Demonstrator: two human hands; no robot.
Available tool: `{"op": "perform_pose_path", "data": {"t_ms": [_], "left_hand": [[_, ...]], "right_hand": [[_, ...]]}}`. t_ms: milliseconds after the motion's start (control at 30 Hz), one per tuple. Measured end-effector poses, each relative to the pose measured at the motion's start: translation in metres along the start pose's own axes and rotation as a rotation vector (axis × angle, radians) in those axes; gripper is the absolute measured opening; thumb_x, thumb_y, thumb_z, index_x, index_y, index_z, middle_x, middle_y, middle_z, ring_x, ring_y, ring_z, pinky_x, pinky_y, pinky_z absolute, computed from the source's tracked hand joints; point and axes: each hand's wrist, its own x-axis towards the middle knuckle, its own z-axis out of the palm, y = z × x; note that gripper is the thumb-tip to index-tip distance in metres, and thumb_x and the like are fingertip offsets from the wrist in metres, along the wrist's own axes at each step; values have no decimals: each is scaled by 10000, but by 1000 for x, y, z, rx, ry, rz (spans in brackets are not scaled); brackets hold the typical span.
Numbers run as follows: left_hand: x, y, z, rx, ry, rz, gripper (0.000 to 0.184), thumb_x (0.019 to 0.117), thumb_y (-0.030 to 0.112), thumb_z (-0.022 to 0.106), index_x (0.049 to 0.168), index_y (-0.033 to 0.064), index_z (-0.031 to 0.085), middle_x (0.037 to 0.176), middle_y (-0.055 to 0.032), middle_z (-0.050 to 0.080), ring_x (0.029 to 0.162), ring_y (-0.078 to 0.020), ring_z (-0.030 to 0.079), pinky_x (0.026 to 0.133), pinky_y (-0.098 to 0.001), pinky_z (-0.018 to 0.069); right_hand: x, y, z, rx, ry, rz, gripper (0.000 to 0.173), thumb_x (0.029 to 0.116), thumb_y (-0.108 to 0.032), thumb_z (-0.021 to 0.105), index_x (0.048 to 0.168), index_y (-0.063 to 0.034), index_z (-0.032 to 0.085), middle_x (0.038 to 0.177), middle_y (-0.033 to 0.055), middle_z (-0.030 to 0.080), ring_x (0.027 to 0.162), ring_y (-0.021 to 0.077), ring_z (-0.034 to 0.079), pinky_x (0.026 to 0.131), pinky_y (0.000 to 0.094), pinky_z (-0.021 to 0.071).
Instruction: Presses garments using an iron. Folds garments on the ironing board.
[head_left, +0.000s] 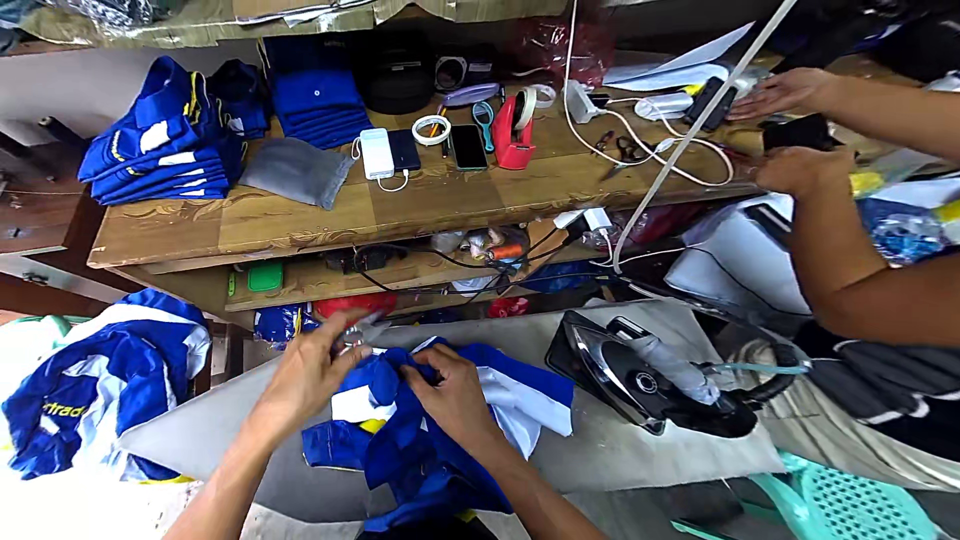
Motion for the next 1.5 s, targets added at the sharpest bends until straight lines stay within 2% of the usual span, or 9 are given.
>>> {"op": "perform_pose_path", "data": {"t_ms": [67, 133, 167, 267, 400, 933, 1300, 1367, 1500], "left_hand": [[-24, 9, 9, 191, 118, 98, 393, 993, 383, 626, 1327, 185, 684, 832, -26, 716, 627, -150, 630, 610, -386, 559], [-36, 14, 18, 345, 171, 163, 356, 986, 326, 627, 1292, 168, 719, 948, -72, 741, 769, -223, 718, 693, -431, 612], [-39, 16, 23, 402, 192, 186, 350, 984, 313, 626, 1282, 160, 727, 956, -90, 735, 816, -255, 727, 716, -443, 614], [-43, 22, 34, 503, 247, 229, 348, 962, 260, 631, 1263, 121, 738, 848, -102, 725, 726, -283, 725, 616, -443, 599], [-44, 27, 39, 588, 274, 234, 319, 948, 217, 641, 1230, 121, 757, 825, -98, 727, 716, -283, 727, 600, -419, 592], [-41, 34, 30, 659, 213, 223, 265, 957, 186, 623, 1163, 144, 784, 778, -101, 702, 678, -290, 712, 562, -431, 574], [-25, 31, 17, 612, 197, 149, 254, 978, 232, 619, 1156, 146, 778, 838, -117, 735, 718, -325, 729, 596, -504, 578], [-9, 29, 11, 562, 171, 69, 297, 985, 253, 625, 1217, 115, 748, 916, -144, 745, 766, -357, 731, 642, -547, 579], [71, 2, -5, 408, 99, -203, 373, 1034, 250, 565, 1347, 64, 646, 1132, -224, 717, 1011, -435, 700, 877, -646, 531]], "right_hand": [[0, -5, 2, -46, -7, -8, 197, 895, -273, 710, 891, -84, 768, 814, 54, 697, 756, 162, 667, 692, 339, 562], [0, -9, 5, -87, -8, -34, 194, 892, -267, 709, 887, -83, 771, 832, 62, 713, 798, 187, 696, 715, 369, 581], [-1, -11, 6, -101, -8, -48, 193, 892, -261, 710, 887, -78, 771, 838, 67, 716, 804, 197, 700, 717, 376, 584], [-2, -17, 7, -153, -5, -87, 180, 881, -244, 705, 872, -77, 770, 815, 67, 709, 792, 208, 703, 699, 378, 582], [-3, -22, 7, -211, 9, -139, 179, 871, -247, 709, 848, -79, 767, 781, 63, 699, 769, 211, 705, 673, 374, 580], [-4, -27, 9, -279, -8, -205, 158, 862, -211, 705, 828, -66, 760, 769, 79, 687, 766, 242, 706, 640, 391, 577], [-2, -21, 7, -276, -10, -197, 157, 862, -217, 701, 816, -76, 752, 757, 69, 676, 752, 235, 697, 631, 383, 569], [-3, -17, 5, -263, -6, -185, 163, 867, -225, 702, 824, -77, 754, 758, 68, 676, 749, 231, 694, 632, 382, 568], [-8, -5, -4, -211, -22, -185, 183, 897, -266, 711, 864, -93, 760, 799, 54, 692, 799, 207, 698, 693, 360, 590]]}}
